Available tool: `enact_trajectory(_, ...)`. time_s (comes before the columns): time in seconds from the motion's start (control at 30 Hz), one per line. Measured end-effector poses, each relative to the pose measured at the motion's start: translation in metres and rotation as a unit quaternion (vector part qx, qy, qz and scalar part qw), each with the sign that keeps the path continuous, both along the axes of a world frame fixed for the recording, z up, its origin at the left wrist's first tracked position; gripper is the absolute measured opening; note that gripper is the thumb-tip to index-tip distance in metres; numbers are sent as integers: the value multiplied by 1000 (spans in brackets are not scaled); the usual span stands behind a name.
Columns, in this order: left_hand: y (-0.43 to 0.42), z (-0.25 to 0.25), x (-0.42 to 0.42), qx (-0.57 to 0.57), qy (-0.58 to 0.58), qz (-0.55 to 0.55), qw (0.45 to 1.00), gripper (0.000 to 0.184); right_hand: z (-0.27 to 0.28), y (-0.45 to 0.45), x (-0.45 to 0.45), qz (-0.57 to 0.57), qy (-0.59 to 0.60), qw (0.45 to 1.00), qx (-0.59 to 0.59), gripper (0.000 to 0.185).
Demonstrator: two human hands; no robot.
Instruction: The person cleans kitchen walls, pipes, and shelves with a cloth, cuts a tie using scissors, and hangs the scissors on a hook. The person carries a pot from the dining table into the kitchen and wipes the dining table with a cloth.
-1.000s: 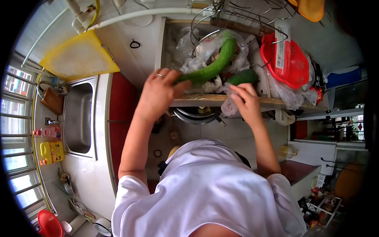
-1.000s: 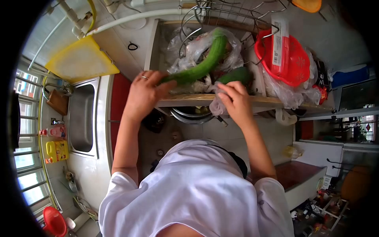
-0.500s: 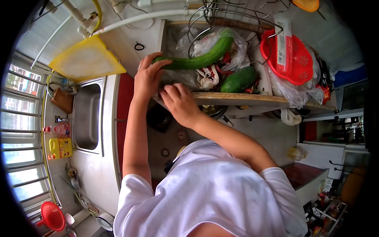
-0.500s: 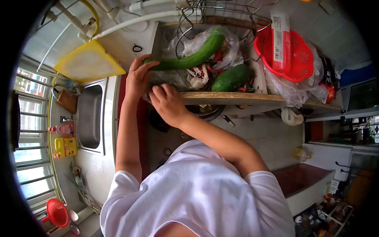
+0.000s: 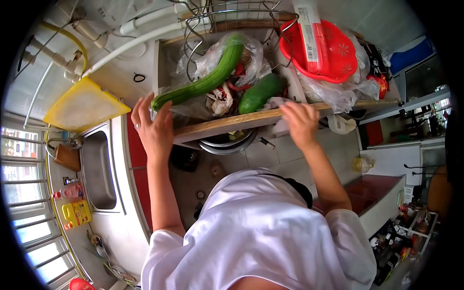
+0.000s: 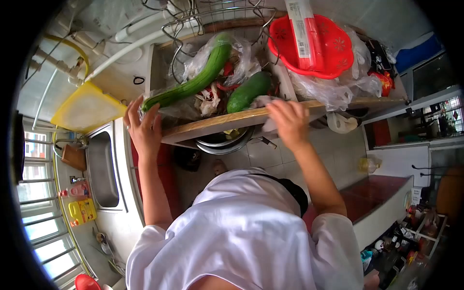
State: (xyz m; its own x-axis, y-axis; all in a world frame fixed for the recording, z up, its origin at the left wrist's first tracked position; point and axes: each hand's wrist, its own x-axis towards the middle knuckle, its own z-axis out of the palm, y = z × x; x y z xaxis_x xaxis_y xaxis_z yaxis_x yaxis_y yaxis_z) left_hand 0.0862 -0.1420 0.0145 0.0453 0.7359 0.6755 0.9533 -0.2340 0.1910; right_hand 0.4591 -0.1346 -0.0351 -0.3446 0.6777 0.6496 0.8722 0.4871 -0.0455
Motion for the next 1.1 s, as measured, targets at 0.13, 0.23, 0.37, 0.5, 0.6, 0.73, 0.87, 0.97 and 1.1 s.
enact_trajectory(0.13, -16, -6, 43, 50, -57, -120, 990, 28, -5, -5, 27, -40, 89, 995, 5, 27)
enact_trajectory(0.23, -6, -8, 73, -3, -55, -238, 970, 30, -15, -5, -1, -54, 164, 985, 14, 28)
enact_trajectory(0.37, 24, -2, 94, -28, -76, -293, 953, 24, -5, -10, -20, 51, 142, 988, -30, 26)
enact_trajectory(0.5, 42, -21, 97, -57, -107, -286, 950, 19, -9, -1, 27, -57, 181, 982, -13, 23)
enact_trajectory(0.6, 37, -18, 101, -94, -98, -237, 962, 13, -13, -2, 45, -105, 207, 973, 14, 22)
enact_trajectory(0.73, 39, -20, 102, -105, -82, -223, 966, 12, -29, -10, 28, -130, 304, 944, 22, 23)
enact_trajectory(0.87, 39, -19, 102, -153, -100, -214, 960, 13, -22, -15, -22, -39, 289, 956, -20, 28)
enact_trajectory(0.97, 38, -17, 103, -159, -100, -221, 957, 15, -16, -15, -22, 19, 262, 963, -53, 35)
enact_trajectory(1.1, 39, -22, 101, -146, -80, -229, 959, 25, -36, -12, 23, -57, 241, 969, -3, 38)
